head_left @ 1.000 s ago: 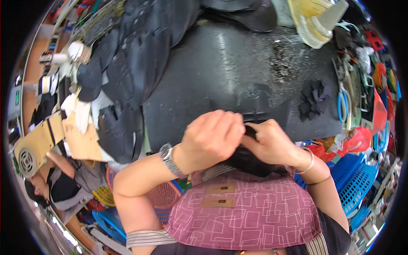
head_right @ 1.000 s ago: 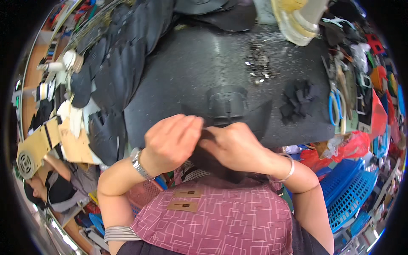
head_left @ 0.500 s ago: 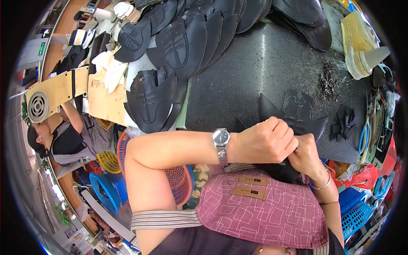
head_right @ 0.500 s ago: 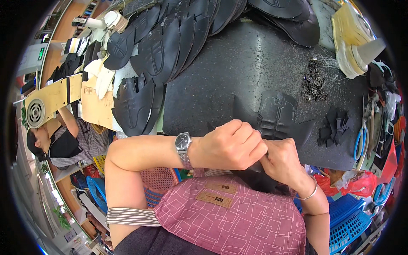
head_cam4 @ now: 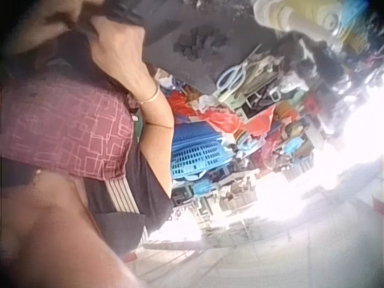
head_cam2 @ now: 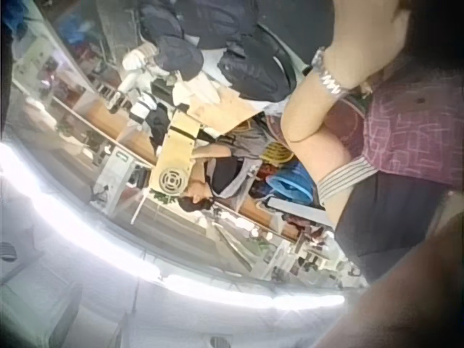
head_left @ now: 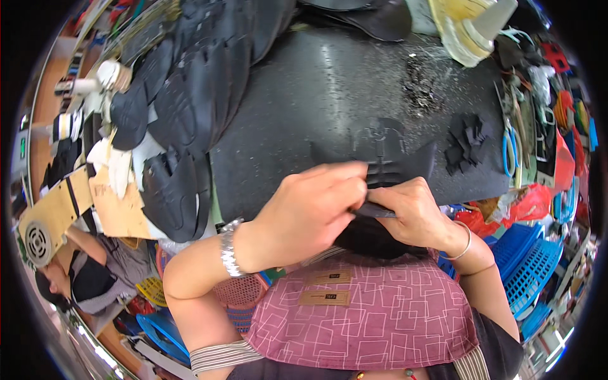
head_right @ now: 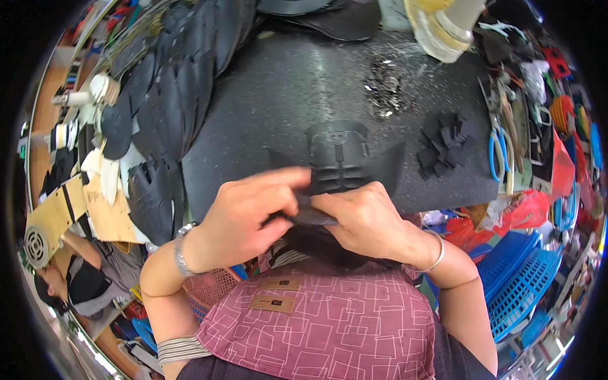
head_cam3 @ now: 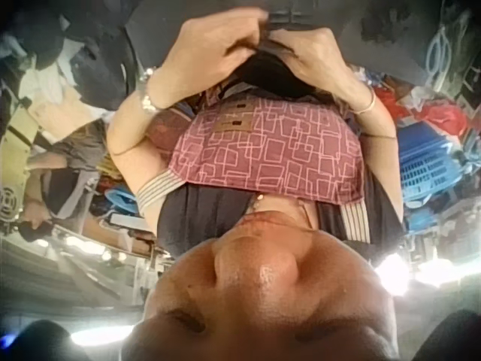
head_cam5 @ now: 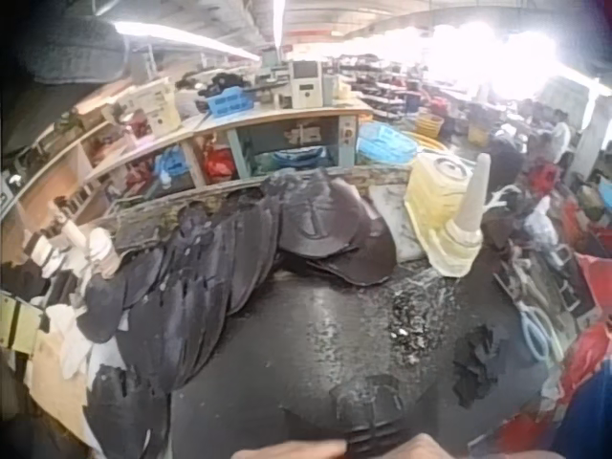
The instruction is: The person assembles black shoe upper components by attaching small leather patches to larger sections with adhesive, using a scraper to spread the adhesive.
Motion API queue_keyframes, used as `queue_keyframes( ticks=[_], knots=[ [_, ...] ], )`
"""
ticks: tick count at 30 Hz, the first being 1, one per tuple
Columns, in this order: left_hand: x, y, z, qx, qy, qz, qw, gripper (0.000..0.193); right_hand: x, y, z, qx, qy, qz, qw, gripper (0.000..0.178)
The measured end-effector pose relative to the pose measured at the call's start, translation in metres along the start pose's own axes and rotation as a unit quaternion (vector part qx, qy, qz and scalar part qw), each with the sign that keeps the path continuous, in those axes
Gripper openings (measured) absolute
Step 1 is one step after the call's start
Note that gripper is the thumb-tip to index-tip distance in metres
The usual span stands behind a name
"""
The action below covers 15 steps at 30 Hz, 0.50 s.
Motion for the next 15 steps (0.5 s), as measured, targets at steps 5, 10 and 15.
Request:
queue_keyframes(
  ticks=[5,10,15],
  knots=[
    [-0.015,0.003,-0.015,-0.013,-0.002,-0.056,0.998,0.019,-0.004,-0.010,0.001,0.071,-0.025,-0.022,0.997,0.023],
    [-0.012,-0.003,-0.016,0.093,-0.083,-0.093,0.988,0.025,-0.003,-0.026,0.001,0.116,0.051,-0.095,0.987,0.023],
    [-0.002,0.034,-0.034,-0.374,0.064,0.375,0.846,0.007,-0.007,-0.034,0.001,0.306,0.076,-0.202,0.927,0.027]
  ],
)
Point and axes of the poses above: each hand's wrist, its own x-axis towards the middle knuckle, its own z-axis out of the back of the hand, y = z × x, the point moved 5 cm from there along x, towards the middle knuckle, and after that the axes turned 6 degrees about x, right-handed, at the moved point
